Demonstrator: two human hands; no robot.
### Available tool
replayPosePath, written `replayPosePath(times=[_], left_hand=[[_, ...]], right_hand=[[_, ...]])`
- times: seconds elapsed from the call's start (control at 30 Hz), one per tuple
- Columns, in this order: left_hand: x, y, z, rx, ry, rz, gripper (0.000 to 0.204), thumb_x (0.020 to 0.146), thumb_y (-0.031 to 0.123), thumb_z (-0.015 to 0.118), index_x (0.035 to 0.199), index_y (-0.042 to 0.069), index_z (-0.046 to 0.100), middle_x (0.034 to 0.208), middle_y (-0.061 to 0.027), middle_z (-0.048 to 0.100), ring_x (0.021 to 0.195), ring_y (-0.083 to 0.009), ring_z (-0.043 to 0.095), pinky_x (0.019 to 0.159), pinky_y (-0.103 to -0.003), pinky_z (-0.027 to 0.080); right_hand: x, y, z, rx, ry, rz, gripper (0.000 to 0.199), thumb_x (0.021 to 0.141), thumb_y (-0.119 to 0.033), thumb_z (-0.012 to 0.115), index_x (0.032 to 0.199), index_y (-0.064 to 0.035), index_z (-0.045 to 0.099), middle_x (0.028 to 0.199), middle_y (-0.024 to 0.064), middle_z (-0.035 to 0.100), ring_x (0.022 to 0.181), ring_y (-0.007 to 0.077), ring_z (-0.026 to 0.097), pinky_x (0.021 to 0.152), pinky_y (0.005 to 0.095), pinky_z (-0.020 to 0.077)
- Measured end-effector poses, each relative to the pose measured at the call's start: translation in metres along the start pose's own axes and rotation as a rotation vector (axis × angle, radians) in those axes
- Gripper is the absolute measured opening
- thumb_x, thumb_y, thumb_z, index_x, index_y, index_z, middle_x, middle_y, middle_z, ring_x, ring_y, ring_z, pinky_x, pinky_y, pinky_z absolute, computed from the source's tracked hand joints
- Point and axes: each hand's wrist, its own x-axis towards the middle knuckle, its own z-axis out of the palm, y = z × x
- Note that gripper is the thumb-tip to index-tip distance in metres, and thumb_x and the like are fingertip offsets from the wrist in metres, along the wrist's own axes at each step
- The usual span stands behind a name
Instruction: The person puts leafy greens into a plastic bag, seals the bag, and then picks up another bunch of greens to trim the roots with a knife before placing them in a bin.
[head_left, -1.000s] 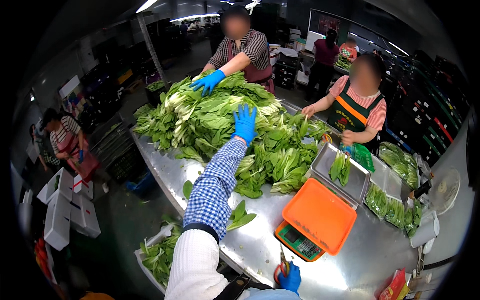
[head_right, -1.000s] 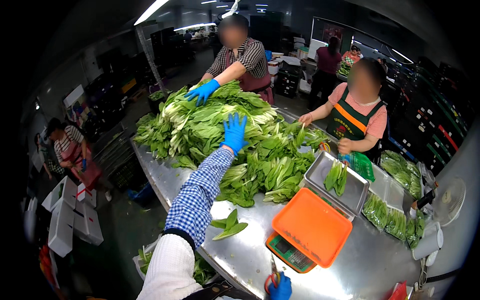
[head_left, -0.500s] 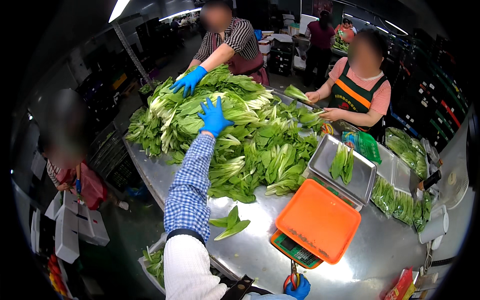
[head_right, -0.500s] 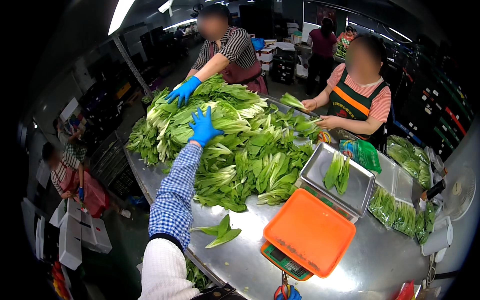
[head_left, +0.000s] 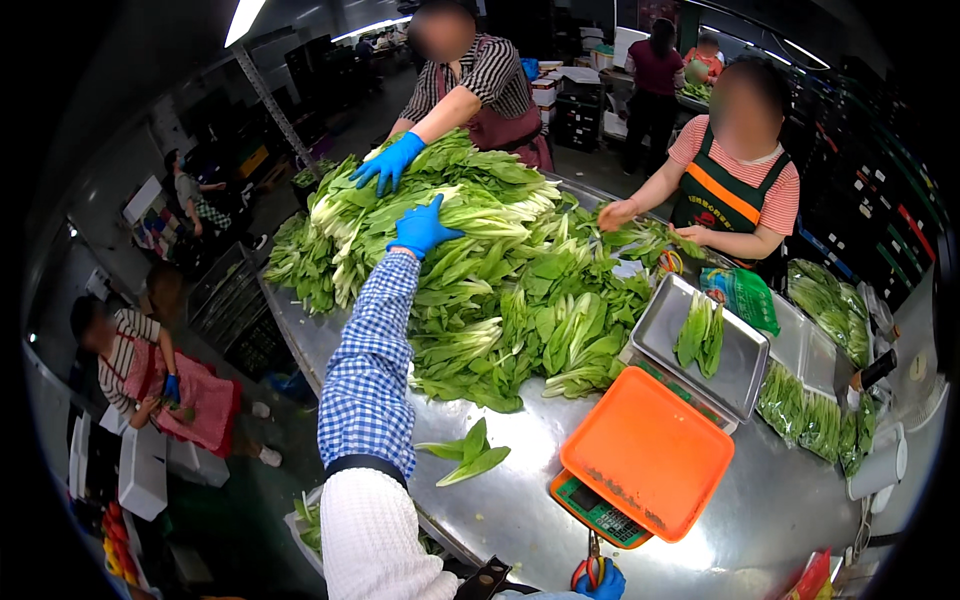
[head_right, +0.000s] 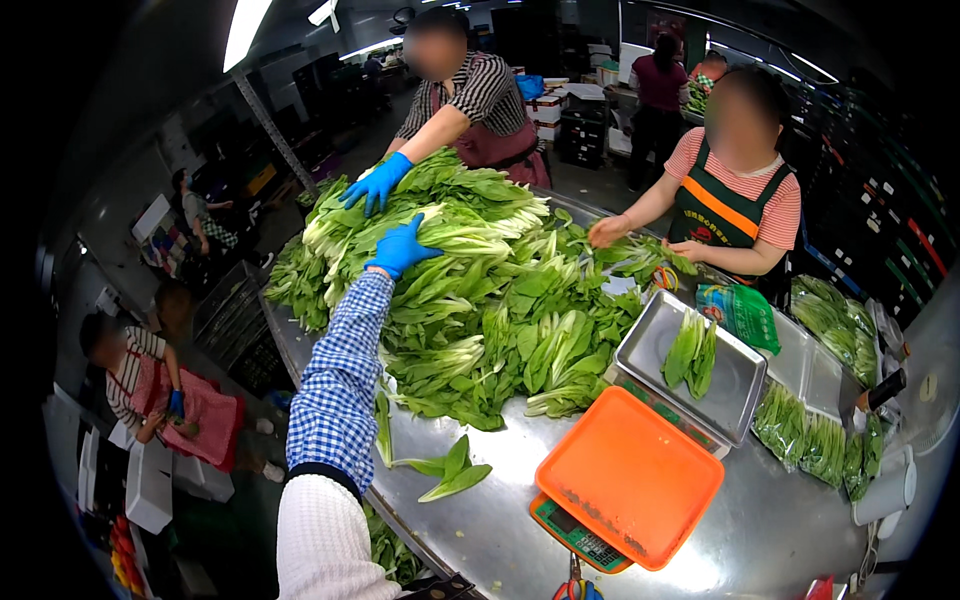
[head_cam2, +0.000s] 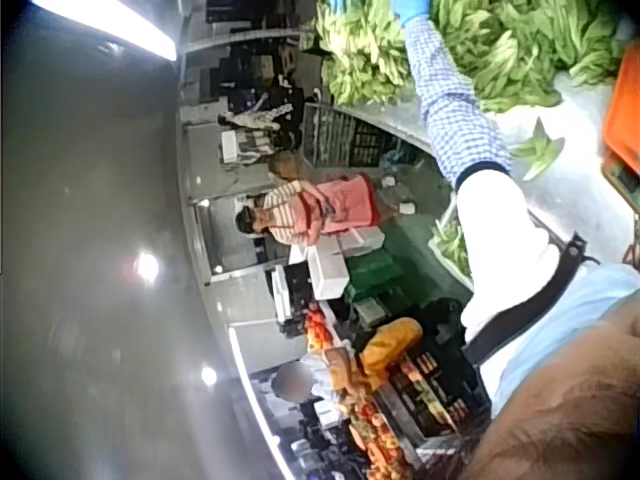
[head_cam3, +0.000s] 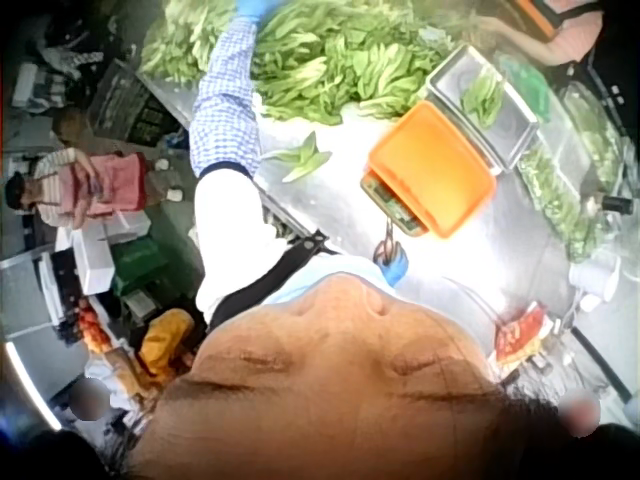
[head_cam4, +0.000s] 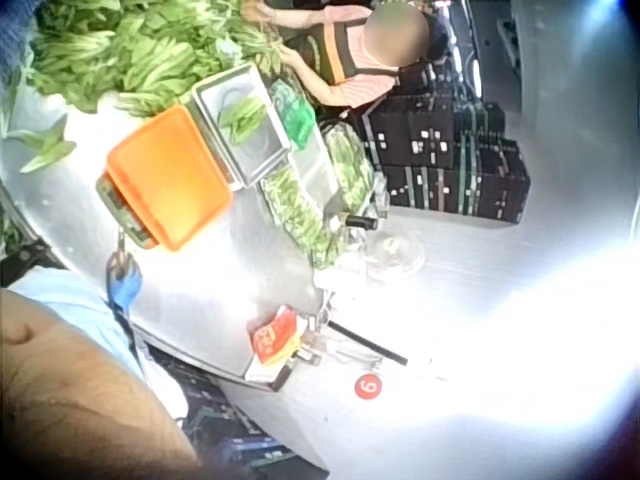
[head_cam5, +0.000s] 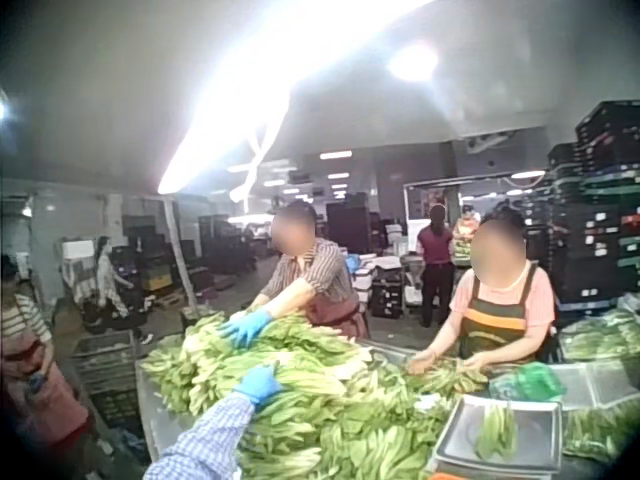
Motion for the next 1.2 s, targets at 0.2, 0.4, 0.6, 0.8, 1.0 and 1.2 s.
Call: replayPosePath(times=[0.2,0.4,0.6,0.8,1.0,1.2], left_hand=[[-0.021,0.047,-0.005,0.218,-0.088,-0.049,0.094,0.062,0.043,0.073,0.139,0.022,0.022,0.136,-0.0229,0.029,0.119,-0.0457,0.035,0.090,-0.063,0.033],[0.016,-0.012,-0.008,-0.075,0.037,0.114,0.092,0.062,0.031,0.074,0.138,0.015,0.023,0.129,-0.0222,0.039,0.104,-0.0421,0.051,0.086,-0.049,0.043],[-0.004,0.022,0.021,0.250,-0.001,-0.062,0.072,0.077,0.016,0.057,0.139,0.025,0.021,0.140,-0.0208,0.023,0.111,-0.0566,0.036,0.081,-0.067,0.035],[-0.008,-0.004,0.019,0.087,0.157,0.078,0.074,0.073,0.007,0.057,0.138,0.020,0.024,0.134,-0.0221,0.034,0.089,-0.0448,0.055,0.076,-0.044,0.049],[-0.056,-0.002,-0.005,-0.100,0.289,0.354,0.080,0.072,0.004,0.062,0.139,0.018,0.022,0.135,-0.0223,0.033,0.104,-0.0411,0.050,0.083,-0.043,0.047],[-0.130,0.019,-0.039,-0.104,0.279,0.712,0.082,0.068,-0.002,0.059,0.139,0.014,0.023,0.134,-0.0224,0.034,0.109,-0.0402,0.046,0.086,-0.040,0.045]], right_hand=[[-0.007,0.013,0.012,0.057,0.019,0.040,0.033,0.065,-0.013,0.064,0.091,0.0059,0.058,0.056,0.0125,0.049,0.040,0.0259,0.043,0.039,0.0352,0.0355],[-0.021,0.017,0.016,0.121,-0.064,0.127,0.023,0.070,-0.013,0.064,0.085,0.0035,0.058,0.054,0.0107,0.048,0.039,0.0236,0.041,0.037,0.0331,0.0339],[0.003,0.000,0.005,0.009,0.061,-0.001,0.030,0.068,-0.016,0.067,0.090,0.0032,0.059,0.062,0.0142,0.053,0.048,0.0298,0.049,0.044,0.0371,0.0408],[-0.010,0.007,0.010,0.059,0.004,0.041,0.039,0.065,-0.016,0.066,0.097,0.0066,0.058,0.069,0.0199,0.056,0.054,0.0343,0.053,0.049,0.0401,0.0447],[-0.020,0.011,0.001,0.050,-0.110,0.087,0.041,0.067,-0.019,0.064,0.097,0.0083,0.058,0.074,0.0226,0.056,0.057,0.0370,0.054,0.052,0.0416,0.0456],[-0.029,0.004,0.008,-0.065,-0.205,0.289,0.051,0.059,-0.012,0.064,0.109,-0.0047,0.056,0.097,0.0157,0.055,0.091,0.0335,0.053,0.077,0.0409,0.0437]])
